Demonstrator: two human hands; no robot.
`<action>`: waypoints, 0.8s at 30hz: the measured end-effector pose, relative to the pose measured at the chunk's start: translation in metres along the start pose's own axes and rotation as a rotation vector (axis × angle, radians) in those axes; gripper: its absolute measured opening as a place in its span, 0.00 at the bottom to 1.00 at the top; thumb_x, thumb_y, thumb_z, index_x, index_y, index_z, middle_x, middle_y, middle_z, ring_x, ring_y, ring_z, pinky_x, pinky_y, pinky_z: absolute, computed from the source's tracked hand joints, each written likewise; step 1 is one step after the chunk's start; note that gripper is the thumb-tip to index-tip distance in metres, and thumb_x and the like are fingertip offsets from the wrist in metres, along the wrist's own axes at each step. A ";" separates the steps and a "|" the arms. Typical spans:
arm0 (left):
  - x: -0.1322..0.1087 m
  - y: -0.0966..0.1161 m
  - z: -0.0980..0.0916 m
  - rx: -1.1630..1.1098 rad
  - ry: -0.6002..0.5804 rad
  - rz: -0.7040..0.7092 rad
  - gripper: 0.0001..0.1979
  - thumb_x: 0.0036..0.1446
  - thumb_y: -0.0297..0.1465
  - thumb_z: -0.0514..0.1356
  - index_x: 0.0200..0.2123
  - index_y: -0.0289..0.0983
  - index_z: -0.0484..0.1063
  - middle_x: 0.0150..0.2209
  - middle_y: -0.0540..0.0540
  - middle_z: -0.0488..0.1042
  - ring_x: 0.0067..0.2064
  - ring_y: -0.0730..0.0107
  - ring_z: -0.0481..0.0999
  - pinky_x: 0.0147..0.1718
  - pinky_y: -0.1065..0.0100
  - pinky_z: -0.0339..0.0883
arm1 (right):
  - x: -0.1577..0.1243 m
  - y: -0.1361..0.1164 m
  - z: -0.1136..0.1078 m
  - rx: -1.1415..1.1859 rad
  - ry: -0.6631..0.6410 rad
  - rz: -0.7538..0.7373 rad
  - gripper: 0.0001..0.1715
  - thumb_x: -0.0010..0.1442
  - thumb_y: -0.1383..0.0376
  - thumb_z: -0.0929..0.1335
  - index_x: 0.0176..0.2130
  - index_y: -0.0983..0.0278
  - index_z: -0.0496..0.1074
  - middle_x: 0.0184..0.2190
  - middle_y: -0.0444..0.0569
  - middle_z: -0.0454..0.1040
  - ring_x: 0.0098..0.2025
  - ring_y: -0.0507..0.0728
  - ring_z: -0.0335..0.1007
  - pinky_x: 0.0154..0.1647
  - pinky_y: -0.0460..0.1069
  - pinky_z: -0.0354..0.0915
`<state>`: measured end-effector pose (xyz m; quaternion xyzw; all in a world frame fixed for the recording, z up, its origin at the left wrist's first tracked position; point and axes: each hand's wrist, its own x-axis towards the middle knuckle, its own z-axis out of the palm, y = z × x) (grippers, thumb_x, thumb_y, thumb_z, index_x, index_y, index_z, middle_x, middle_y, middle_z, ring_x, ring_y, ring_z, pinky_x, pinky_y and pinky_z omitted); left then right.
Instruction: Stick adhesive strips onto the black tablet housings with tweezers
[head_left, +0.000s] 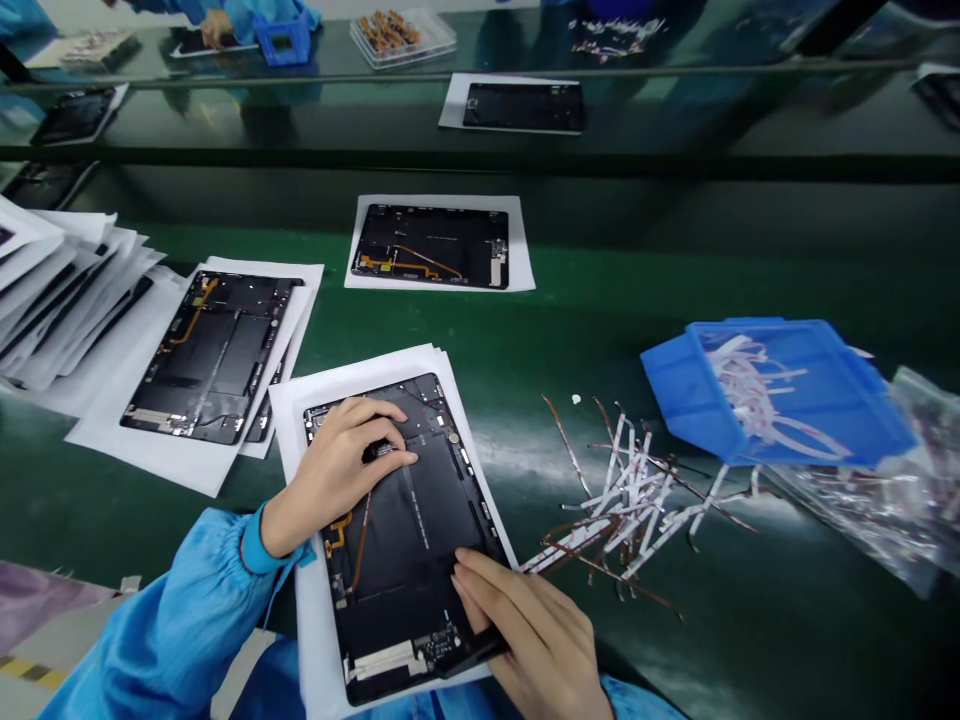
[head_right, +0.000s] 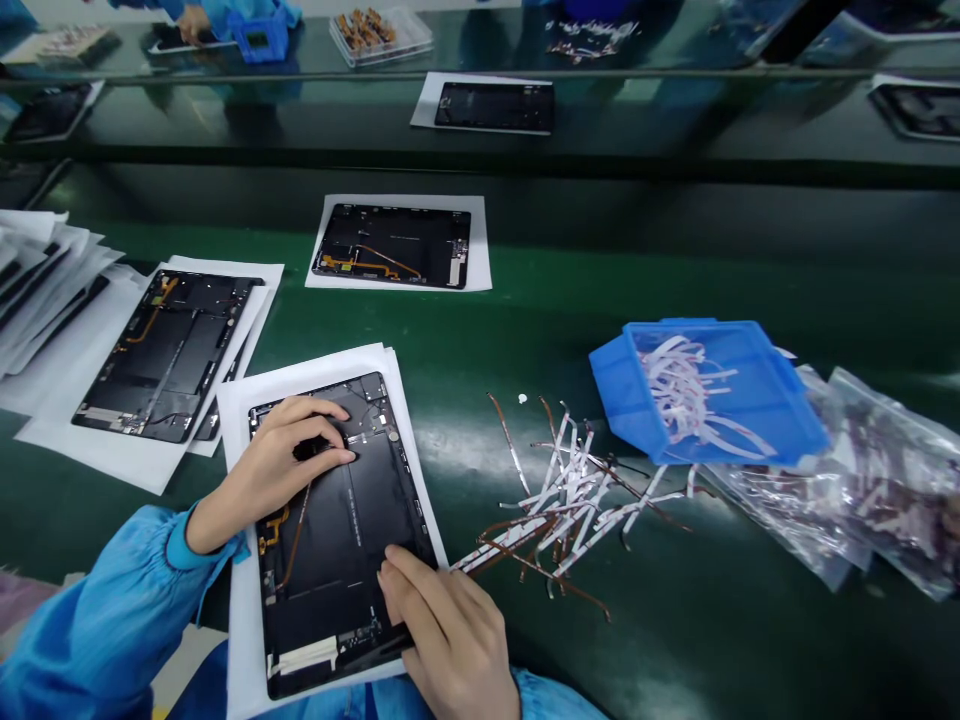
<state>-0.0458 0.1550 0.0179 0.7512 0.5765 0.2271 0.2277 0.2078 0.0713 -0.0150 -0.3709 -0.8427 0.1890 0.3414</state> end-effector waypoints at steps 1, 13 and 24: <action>0.000 0.000 0.000 0.002 -0.001 -0.002 0.06 0.61 0.35 0.65 0.32 0.41 0.73 0.48 0.49 0.76 0.49 0.61 0.72 0.49 0.59 0.62 | 0.001 0.000 0.000 -0.001 -0.003 0.000 0.20 0.62 0.79 0.61 0.48 0.68 0.75 0.47 0.54 0.80 0.37 0.56 0.77 0.36 0.51 0.69; -0.003 0.001 0.001 0.077 -0.015 -0.024 0.07 0.66 0.34 0.59 0.46 0.41 0.66 0.50 0.46 0.73 0.52 0.59 0.70 0.50 0.58 0.61 | 0.011 -0.016 -0.024 -0.298 -0.145 -0.158 0.22 0.72 0.69 0.56 0.53 0.66 0.74 0.50 0.48 0.80 0.36 0.55 0.76 0.40 0.51 0.66; -0.004 0.004 0.003 0.049 0.021 -0.004 0.14 0.69 0.30 0.52 0.55 0.44 0.66 0.53 0.45 0.70 0.52 0.57 0.68 0.51 0.55 0.63 | 0.046 -0.020 -0.012 -0.402 -0.328 -0.248 0.25 0.68 0.75 0.56 0.56 0.65 0.73 0.58 0.44 0.73 0.67 0.62 0.58 0.73 0.67 0.24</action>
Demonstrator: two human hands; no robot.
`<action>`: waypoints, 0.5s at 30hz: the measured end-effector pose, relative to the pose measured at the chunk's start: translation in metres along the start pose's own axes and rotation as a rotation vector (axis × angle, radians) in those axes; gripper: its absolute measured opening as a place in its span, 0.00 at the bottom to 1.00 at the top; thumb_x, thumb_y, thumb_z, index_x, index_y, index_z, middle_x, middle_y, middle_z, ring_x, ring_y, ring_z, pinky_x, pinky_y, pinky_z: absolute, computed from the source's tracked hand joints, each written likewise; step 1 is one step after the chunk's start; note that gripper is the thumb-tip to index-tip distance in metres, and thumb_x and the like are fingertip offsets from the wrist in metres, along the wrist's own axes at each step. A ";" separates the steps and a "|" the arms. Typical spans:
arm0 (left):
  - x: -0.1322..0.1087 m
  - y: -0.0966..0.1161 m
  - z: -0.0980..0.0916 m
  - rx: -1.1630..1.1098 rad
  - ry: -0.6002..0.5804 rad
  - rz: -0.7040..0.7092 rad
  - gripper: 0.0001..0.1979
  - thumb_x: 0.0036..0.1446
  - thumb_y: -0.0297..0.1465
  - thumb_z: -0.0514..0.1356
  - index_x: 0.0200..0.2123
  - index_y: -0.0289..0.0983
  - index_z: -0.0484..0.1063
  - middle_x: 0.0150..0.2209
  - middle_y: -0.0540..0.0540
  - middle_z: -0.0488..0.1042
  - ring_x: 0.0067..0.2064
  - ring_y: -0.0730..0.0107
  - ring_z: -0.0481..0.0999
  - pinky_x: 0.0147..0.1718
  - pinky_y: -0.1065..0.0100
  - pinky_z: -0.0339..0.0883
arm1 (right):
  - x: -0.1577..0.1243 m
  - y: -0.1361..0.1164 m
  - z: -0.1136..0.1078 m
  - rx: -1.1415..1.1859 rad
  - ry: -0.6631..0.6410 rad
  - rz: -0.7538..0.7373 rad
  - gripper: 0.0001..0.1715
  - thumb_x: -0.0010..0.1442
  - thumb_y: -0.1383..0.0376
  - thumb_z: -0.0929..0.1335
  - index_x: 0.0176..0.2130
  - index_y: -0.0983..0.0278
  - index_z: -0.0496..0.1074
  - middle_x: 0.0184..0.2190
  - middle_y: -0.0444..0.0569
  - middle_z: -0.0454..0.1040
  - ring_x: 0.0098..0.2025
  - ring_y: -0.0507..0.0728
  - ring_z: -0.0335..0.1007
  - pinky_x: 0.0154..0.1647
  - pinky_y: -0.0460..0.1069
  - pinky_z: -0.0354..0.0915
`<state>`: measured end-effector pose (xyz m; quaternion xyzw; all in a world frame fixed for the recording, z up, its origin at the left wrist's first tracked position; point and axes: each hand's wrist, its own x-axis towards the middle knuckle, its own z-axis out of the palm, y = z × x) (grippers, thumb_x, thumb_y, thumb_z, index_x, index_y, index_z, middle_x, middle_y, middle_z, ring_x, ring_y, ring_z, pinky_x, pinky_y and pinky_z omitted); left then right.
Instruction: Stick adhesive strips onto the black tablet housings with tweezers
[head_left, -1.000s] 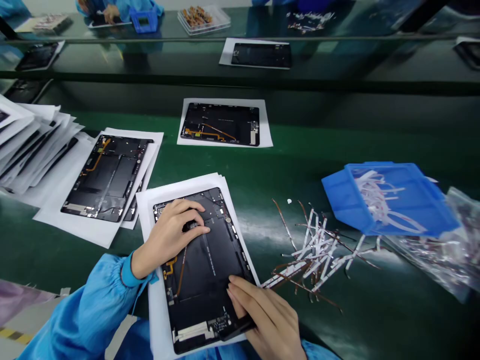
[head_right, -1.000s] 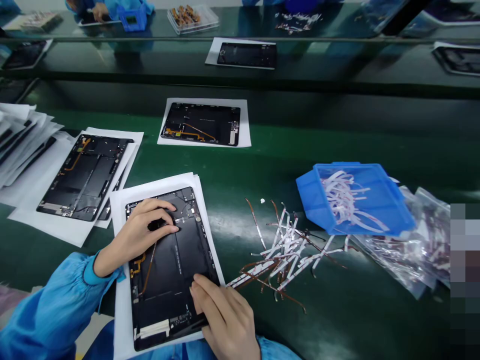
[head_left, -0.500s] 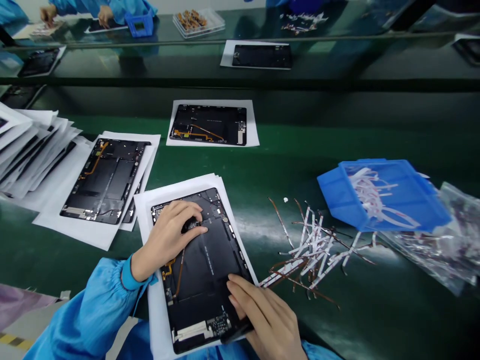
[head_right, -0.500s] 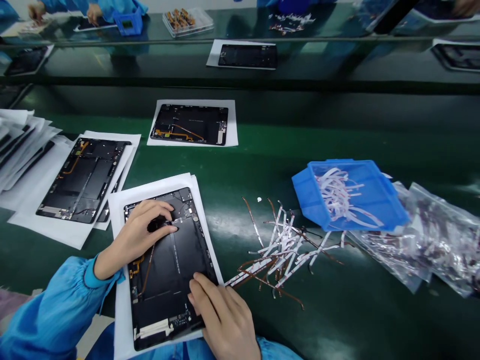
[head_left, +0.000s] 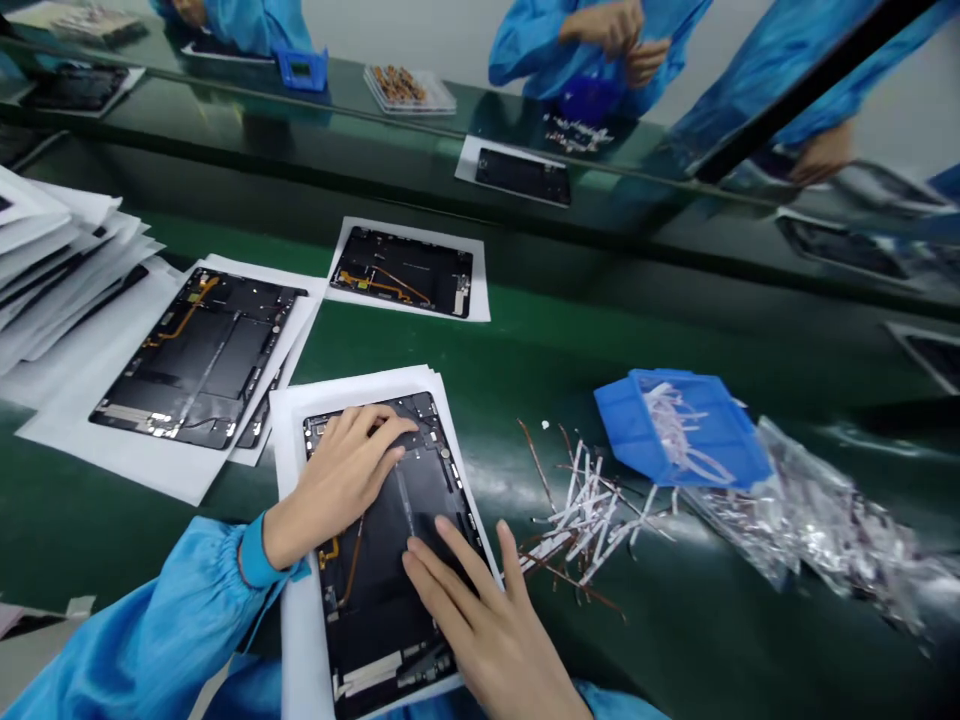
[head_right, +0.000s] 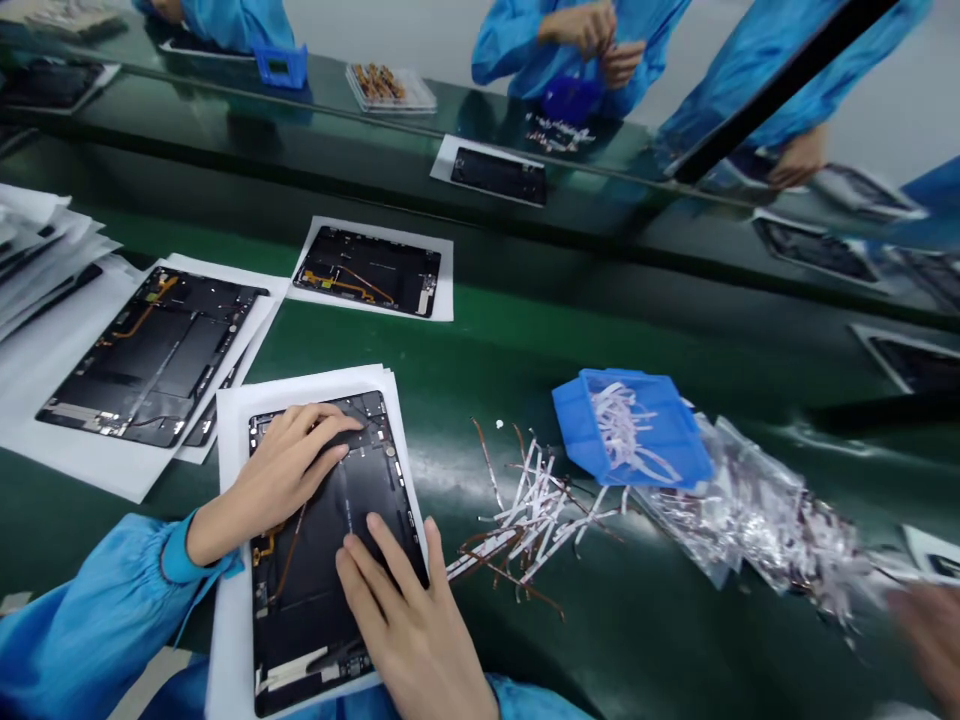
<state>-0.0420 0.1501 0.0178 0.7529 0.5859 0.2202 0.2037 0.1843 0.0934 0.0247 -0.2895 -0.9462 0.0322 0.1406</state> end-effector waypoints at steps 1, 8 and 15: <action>0.000 -0.001 -0.001 -0.035 0.018 0.016 0.15 0.69 0.30 0.51 0.57 0.45 0.65 0.54 0.46 0.70 0.54 0.59 0.68 0.53 0.56 0.63 | 0.007 0.002 0.004 0.015 -0.002 0.021 0.26 0.67 0.76 0.57 0.57 0.66 0.72 0.59 0.45 0.73 0.68 0.63 0.55 0.73 0.67 0.24; -0.001 -0.016 -0.014 -0.088 0.201 -0.001 0.15 0.70 0.27 0.47 0.54 0.43 0.67 0.54 0.45 0.71 0.57 0.63 0.69 0.57 0.60 0.63 | 0.058 0.025 0.019 0.241 0.020 0.152 0.26 0.63 0.78 0.61 0.57 0.62 0.70 0.54 0.49 0.77 0.67 0.64 0.58 0.69 0.77 0.39; 0.010 -0.038 -0.015 0.095 0.153 -0.148 0.16 0.69 0.33 0.49 0.56 0.37 0.67 0.52 0.39 0.74 0.55 0.49 0.71 0.52 0.51 0.63 | 0.058 0.034 0.029 0.467 0.054 0.263 0.32 0.61 0.82 0.59 0.55 0.57 0.71 0.52 0.45 0.78 0.67 0.61 0.58 0.69 0.77 0.37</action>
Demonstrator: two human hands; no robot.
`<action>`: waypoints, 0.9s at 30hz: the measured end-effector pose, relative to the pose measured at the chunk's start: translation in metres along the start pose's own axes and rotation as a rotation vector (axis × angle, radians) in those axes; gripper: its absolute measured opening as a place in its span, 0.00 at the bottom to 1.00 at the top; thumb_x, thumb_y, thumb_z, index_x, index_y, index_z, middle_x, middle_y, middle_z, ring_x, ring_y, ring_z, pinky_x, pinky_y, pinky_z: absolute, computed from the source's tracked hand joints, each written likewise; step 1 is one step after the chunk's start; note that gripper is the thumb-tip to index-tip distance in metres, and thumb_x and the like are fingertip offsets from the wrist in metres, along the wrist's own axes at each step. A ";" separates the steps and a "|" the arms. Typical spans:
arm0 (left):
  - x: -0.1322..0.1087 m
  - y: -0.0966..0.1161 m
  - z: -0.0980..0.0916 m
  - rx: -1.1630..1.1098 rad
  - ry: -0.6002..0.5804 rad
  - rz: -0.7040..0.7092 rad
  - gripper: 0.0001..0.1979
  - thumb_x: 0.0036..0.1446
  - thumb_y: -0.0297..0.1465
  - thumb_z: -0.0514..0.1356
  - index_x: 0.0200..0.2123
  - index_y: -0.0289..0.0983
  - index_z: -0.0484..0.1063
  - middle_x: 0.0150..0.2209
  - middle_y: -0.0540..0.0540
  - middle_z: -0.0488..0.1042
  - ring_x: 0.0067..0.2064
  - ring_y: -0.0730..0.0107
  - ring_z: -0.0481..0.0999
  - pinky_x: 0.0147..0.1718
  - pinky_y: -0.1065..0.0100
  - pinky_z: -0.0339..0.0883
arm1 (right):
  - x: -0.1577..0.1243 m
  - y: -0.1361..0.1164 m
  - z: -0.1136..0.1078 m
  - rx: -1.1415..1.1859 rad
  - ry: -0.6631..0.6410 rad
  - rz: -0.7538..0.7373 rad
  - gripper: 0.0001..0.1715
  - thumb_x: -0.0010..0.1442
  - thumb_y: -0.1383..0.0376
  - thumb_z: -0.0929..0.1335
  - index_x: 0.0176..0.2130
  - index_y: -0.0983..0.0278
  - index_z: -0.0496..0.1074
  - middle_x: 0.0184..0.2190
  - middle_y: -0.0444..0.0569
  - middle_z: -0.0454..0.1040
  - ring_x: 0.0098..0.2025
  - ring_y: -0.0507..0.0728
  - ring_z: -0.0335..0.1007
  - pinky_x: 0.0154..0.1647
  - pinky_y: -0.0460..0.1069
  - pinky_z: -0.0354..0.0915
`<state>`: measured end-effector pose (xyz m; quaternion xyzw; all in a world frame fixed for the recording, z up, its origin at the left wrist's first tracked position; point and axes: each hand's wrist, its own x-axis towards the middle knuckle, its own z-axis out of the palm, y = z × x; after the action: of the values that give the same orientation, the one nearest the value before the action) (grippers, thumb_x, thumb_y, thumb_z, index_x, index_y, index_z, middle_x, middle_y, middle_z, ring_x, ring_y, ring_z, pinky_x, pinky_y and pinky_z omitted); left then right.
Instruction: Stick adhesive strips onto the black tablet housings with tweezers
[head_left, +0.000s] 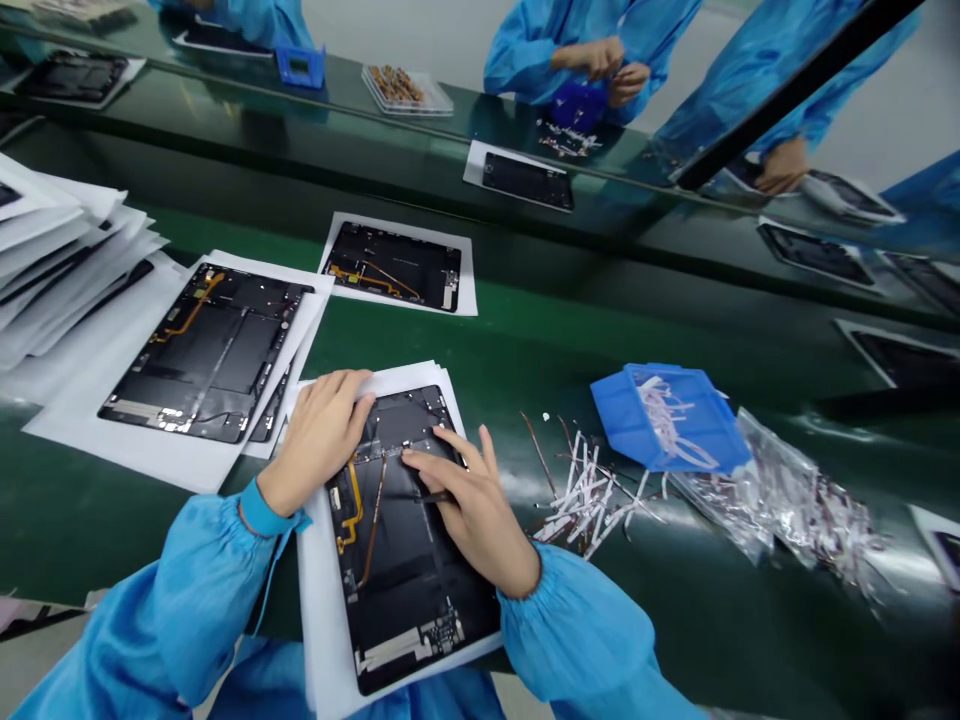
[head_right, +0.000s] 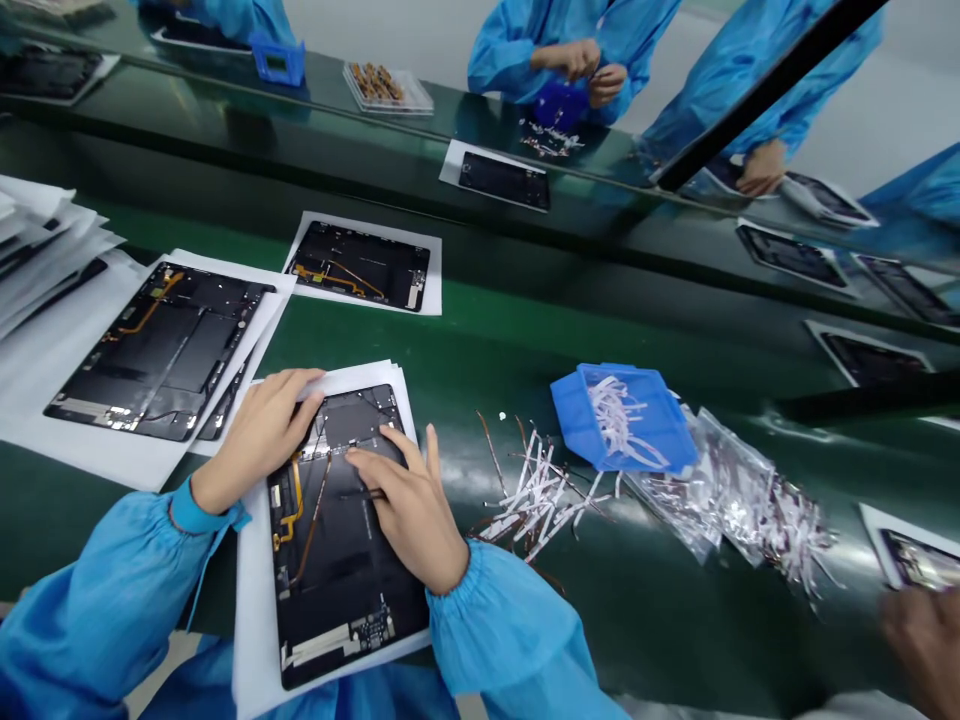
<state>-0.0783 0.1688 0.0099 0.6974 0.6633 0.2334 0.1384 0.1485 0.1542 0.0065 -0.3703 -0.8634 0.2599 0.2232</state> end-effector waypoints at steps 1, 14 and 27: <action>0.002 -0.002 0.001 0.015 -0.002 -0.012 0.17 0.69 0.35 0.50 0.56 0.36 0.68 0.52 0.38 0.74 0.54 0.49 0.71 0.52 0.51 0.63 | 0.001 0.001 0.001 0.016 0.002 0.012 0.30 0.62 0.80 0.59 0.55 0.57 0.72 0.51 0.45 0.78 0.67 0.61 0.58 0.69 0.76 0.36; 0.008 -0.010 -0.003 0.048 -0.045 -0.042 0.17 0.66 0.40 0.50 0.48 0.37 0.71 0.45 0.39 0.71 0.49 0.50 0.69 0.52 0.49 0.63 | -0.078 -0.031 -0.046 -0.202 -0.092 -0.218 0.26 0.64 0.79 0.60 0.57 0.65 0.70 0.56 0.47 0.76 0.70 0.59 0.52 0.73 0.68 0.35; 0.014 -0.013 -0.008 -0.024 0.049 0.005 0.07 0.64 0.34 0.52 0.37 0.39 0.68 0.39 0.44 0.72 0.45 0.58 0.72 0.47 0.59 0.65 | -0.071 -0.017 -0.015 -0.395 0.031 -0.385 0.15 0.70 0.71 0.62 0.51 0.67 0.74 0.52 0.47 0.78 0.68 0.63 0.56 0.71 0.72 0.29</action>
<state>-0.0929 0.1832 0.0121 0.6914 0.6619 0.2588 0.1298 0.1931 0.0948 0.0147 -0.2397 -0.9484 0.0339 0.2050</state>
